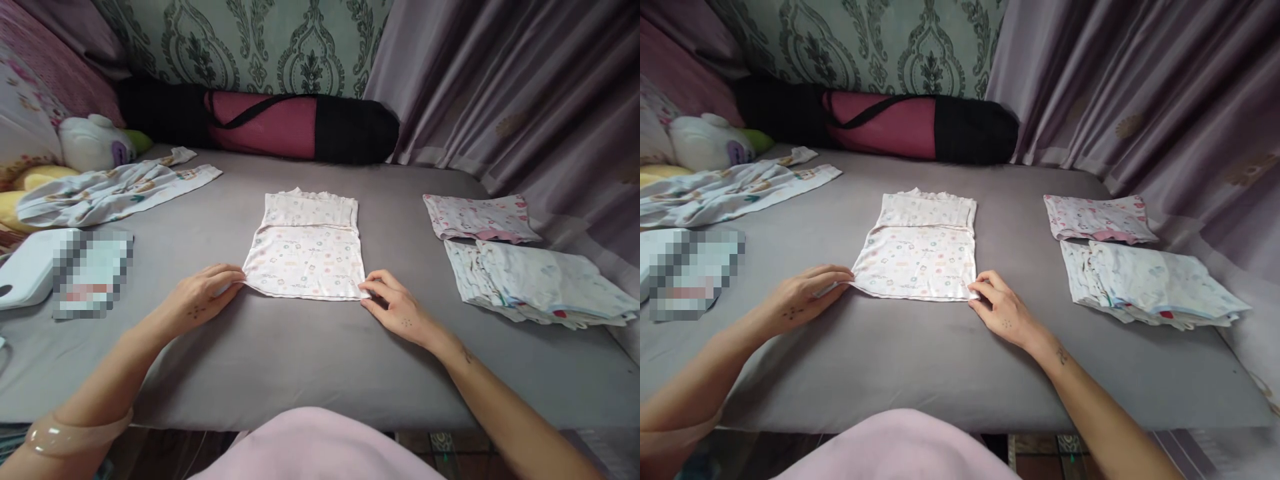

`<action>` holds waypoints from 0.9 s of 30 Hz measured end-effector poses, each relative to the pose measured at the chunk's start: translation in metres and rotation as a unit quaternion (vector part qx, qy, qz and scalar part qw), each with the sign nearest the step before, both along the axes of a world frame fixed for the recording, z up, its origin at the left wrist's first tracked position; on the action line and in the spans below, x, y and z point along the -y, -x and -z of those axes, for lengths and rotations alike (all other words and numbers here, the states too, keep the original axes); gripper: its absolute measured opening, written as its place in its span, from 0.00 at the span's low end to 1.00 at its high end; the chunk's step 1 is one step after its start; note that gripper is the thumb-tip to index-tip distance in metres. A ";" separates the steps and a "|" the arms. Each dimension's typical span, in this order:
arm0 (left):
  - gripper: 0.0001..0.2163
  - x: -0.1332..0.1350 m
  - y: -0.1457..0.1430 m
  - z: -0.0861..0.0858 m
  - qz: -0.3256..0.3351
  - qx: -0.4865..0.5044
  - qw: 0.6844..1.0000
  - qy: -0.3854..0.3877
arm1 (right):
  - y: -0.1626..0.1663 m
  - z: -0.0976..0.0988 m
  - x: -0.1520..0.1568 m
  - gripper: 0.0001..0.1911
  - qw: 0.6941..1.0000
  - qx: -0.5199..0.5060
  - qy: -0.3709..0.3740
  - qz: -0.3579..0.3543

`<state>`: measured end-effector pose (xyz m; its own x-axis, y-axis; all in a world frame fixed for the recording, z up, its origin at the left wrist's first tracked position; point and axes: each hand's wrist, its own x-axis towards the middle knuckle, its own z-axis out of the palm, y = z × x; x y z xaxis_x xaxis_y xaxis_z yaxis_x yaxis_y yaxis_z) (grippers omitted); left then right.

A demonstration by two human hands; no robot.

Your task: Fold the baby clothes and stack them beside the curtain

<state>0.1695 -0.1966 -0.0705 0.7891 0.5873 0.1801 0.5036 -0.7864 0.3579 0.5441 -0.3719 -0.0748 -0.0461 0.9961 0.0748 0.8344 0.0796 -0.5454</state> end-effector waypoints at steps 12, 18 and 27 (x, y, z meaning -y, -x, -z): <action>0.13 -0.003 -0.008 -0.001 -0.012 0.033 0.998 0.061 | 0.004 0.001 -0.009 0.12 0.992 0.003 -0.119 -0.051; 0.15 -0.004 -0.009 -0.004 -0.067 0.086 0.980 0.169 | 0.003 -0.002 -0.010 0.08 0.991 -0.069 -0.111 -0.027; 0.16 -0.011 -0.008 0.002 -0.053 0.053 0.988 0.136 | 0.000 -0.002 -0.013 0.12 0.972 0.127 -0.191 -0.043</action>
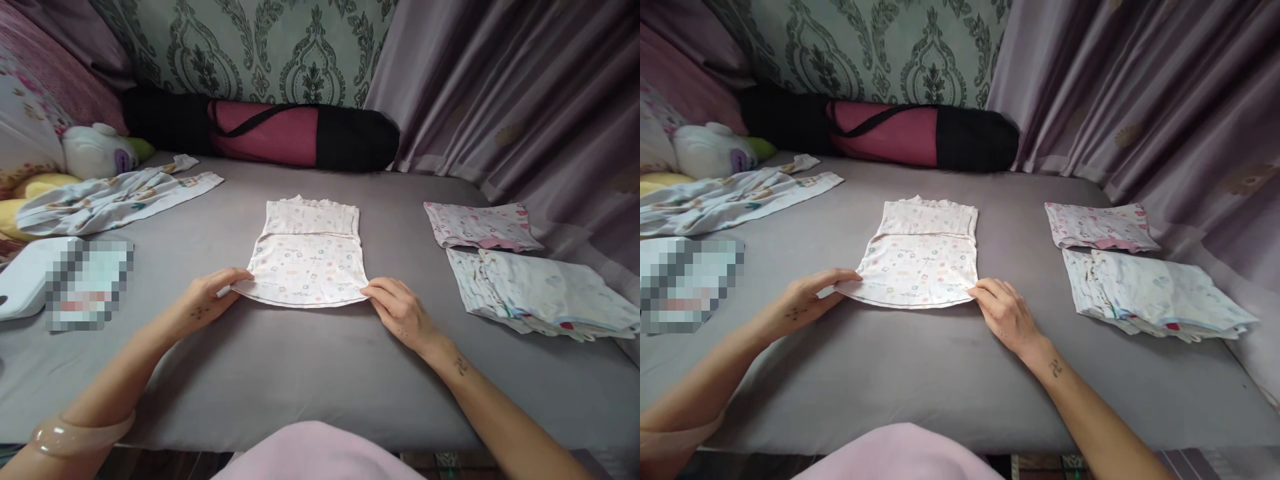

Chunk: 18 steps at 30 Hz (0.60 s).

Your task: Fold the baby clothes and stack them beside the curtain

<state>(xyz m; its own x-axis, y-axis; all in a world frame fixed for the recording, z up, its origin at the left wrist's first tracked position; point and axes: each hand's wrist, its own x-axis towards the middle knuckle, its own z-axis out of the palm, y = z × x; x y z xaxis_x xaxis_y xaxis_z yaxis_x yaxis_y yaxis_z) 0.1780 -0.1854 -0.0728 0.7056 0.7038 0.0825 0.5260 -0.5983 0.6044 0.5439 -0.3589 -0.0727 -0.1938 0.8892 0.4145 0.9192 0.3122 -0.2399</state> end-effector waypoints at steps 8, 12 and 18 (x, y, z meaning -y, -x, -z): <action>0.17 -0.010 0.004 0.006 0.091 -0.011 0.986 -0.140 | -0.011 0.000 -0.008 0.16 0.993 -0.026 -0.015 -0.115; 0.17 -0.007 0.008 -0.003 0.126 -0.005 0.986 -0.110 | -0.016 -0.003 -0.006 0.19 0.991 -0.001 -0.026 -0.132; 0.17 0.003 0.012 -0.021 0.122 -0.015 0.987 -0.103 | -0.016 -0.019 0.006 0.22 0.990 0.007 -0.026 -0.138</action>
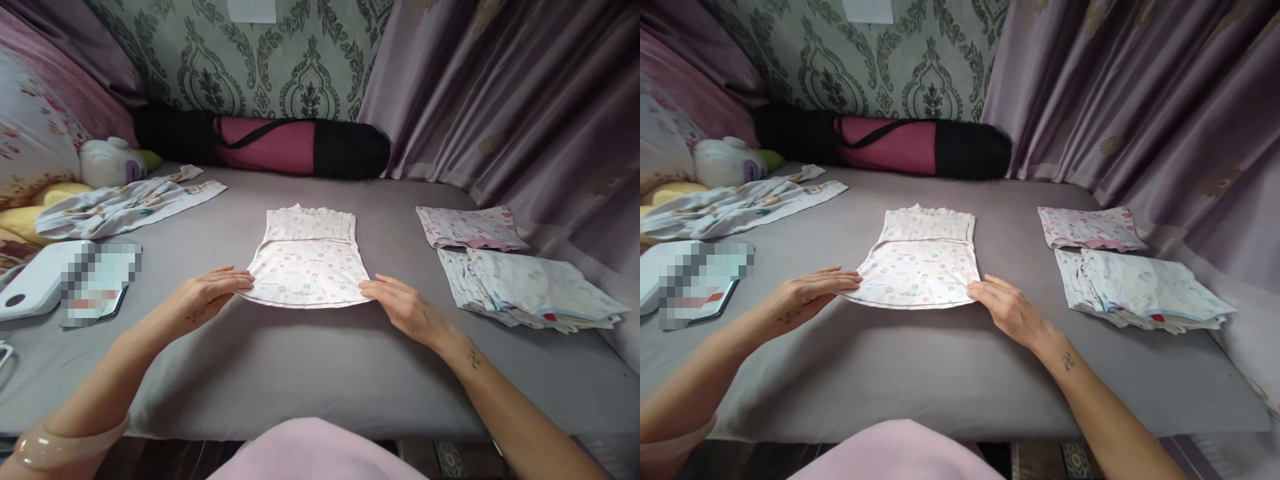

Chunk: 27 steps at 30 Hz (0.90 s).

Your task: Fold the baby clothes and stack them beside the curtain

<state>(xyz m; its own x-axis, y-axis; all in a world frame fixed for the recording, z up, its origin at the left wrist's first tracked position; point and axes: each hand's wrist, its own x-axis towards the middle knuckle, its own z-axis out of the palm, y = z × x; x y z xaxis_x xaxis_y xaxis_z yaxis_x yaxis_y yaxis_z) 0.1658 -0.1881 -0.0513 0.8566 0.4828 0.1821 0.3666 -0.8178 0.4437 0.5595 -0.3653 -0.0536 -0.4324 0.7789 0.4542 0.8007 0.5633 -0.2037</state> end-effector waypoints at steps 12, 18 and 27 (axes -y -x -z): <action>0.15 0.027 0.016 -0.009 -0.018 -0.032 0.988 0.147 | 0.012 -0.032 0.043 0.19 0.985 -0.071 0.156 0.032; 0.19 0.006 -0.033 -0.021 -0.197 0.101 0.947 0.234 | 0.009 -0.012 0.001 0.11 0.935 -0.226 0.142 0.235; 0.15 -0.038 -0.097 0.016 -0.343 0.229 0.875 0.254 | 0.006 0.017 -0.085 0.15 0.866 -0.353 0.084 0.344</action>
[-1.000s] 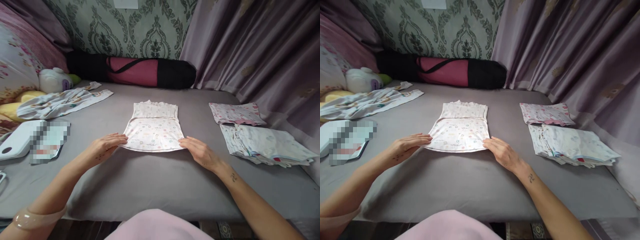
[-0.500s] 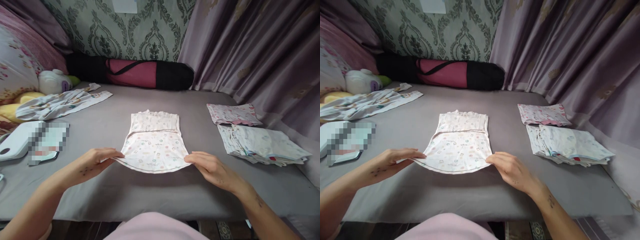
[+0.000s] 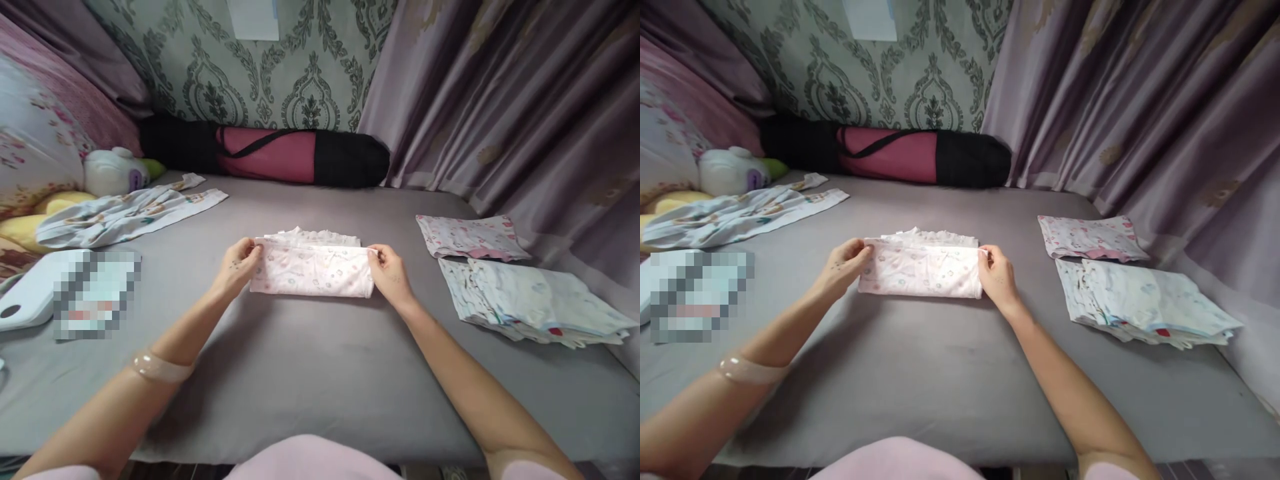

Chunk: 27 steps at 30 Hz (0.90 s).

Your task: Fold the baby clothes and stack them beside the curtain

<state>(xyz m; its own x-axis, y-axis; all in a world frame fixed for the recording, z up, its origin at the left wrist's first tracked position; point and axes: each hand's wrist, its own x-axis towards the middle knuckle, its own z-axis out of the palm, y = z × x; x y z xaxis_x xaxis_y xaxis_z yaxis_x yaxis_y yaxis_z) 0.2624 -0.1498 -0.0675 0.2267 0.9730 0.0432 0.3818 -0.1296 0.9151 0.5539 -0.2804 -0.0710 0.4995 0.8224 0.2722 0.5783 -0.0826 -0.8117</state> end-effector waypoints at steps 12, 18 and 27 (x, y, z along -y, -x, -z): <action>0.14 -0.022 -0.034 0.011 -0.055 -0.238 0.963 -0.111 | -0.006 0.013 -0.045 0.20 0.962 0.231 0.142 0.039; 0.18 -0.030 -0.032 0.018 -0.031 -0.317 0.936 -0.147 | -0.010 0.017 -0.053 0.21 0.948 0.263 0.176 0.039; 0.20 -0.039 -0.034 0.026 -0.027 -0.366 0.922 -0.127 | -0.010 0.016 -0.058 0.20 0.933 0.265 0.238 0.044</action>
